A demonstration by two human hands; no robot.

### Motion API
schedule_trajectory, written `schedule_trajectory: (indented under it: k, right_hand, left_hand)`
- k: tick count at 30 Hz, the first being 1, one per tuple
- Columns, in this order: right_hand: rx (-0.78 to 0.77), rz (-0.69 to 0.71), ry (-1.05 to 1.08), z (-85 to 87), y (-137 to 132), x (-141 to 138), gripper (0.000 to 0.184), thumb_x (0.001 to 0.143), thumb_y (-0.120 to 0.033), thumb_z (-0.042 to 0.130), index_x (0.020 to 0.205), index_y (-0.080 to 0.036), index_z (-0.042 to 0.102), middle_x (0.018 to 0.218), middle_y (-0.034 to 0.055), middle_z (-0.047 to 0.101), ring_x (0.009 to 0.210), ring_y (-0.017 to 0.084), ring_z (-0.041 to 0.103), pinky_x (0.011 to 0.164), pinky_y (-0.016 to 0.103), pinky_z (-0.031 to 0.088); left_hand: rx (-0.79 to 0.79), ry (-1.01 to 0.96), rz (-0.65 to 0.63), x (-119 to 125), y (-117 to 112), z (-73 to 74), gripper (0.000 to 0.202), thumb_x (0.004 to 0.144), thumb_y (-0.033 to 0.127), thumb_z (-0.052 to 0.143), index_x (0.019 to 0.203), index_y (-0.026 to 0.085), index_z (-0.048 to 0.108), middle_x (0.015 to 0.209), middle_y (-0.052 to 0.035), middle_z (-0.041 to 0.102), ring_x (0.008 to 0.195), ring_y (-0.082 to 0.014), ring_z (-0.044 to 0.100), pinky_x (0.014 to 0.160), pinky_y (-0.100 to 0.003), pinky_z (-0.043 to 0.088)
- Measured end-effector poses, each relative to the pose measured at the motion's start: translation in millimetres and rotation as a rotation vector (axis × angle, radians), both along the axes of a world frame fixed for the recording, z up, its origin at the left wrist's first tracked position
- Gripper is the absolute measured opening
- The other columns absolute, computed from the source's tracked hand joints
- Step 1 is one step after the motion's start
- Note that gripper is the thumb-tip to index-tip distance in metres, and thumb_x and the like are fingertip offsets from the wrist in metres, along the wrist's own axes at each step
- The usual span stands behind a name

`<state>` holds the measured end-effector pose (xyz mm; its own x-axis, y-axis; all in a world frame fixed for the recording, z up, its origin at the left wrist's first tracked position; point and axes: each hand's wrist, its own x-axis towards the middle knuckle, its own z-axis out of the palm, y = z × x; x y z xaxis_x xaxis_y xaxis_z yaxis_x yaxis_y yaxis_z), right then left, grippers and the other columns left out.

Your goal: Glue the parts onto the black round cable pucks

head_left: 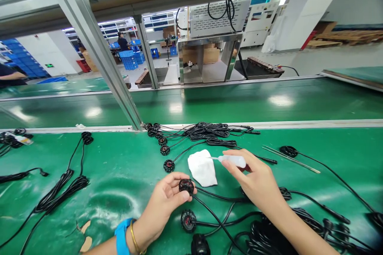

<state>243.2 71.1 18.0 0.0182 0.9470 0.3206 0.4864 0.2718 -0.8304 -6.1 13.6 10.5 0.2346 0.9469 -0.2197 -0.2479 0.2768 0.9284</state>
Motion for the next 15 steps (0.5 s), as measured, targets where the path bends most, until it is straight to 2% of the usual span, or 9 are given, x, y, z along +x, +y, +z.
schedule_trajectory:
  k: [3,5,10,12,15]
  right_hand:
    - [-0.010,-0.038,0.038,3.8,-0.8,-1.1,0.034,0.085,-0.054,0.066,0.094,-0.023,0.073,0.088,0.0043,0.068,0.065,0.016,0.057,0.056,0.027,0.045]
    - [-0.060,-0.074,0.081,7.8,-2.1,-0.4,0.038,0.083,-0.058,0.066,0.092,-0.022,0.073,0.079,0.0039,0.067,0.058,0.015,0.053,0.051,0.026,0.043]
    - [-0.141,-0.127,0.150,12.6,-13.8,7.6,0.045,0.084,-0.063,0.063,0.094,-0.020,0.073,0.058,0.0010,0.055,0.048,0.015,0.046,0.042,0.026,0.037]
    - [-0.060,-0.115,0.120,12.4,-20.8,10.6,0.039,0.086,-0.060,0.063,0.090,-0.022,0.073,0.063,0.0019,0.058,0.049,0.014,0.047,0.043,0.026,0.038]
    - [0.161,-0.013,0.067,13.5,-29.7,11.4,0.024,0.090,-0.048,0.065,0.087,-0.025,0.072,0.083,0.0039,0.065,0.060,0.015,0.056,0.051,0.025,0.044]
  left_hand:
    - [0.009,-0.005,-0.002,-0.4,-0.4,-1.3,0.033,0.084,0.025,0.076,0.112,0.016,0.060,0.107,-0.0103,0.071,0.103,-0.0228,0.069,0.086,-0.031,0.054]
    - [0.015,-0.012,-0.004,-0.1,-0.6,-1.8,0.034,0.084,0.025,0.076,0.112,0.016,0.059,0.108,-0.0108,0.071,0.104,-0.0234,0.068,0.087,-0.032,0.053]
    - [-0.002,-0.014,0.020,2.7,-1.8,1.7,0.033,0.083,0.026,0.077,0.110,0.016,0.060,0.106,-0.0107,0.071,0.101,-0.0228,0.069,0.086,-0.032,0.053]
    - [-0.015,-0.023,0.030,3.7,-2.6,3.2,0.034,0.082,0.026,0.078,0.109,0.015,0.060,0.106,-0.0108,0.071,0.101,-0.0233,0.069,0.085,-0.032,0.053]
    - [-0.023,-0.060,0.029,4.4,-3.7,3.0,0.033,0.082,0.024,0.078,0.109,0.015,0.060,0.104,-0.0105,0.071,0.100,-0.0236,0.070,0.085,-0.033,0.053]
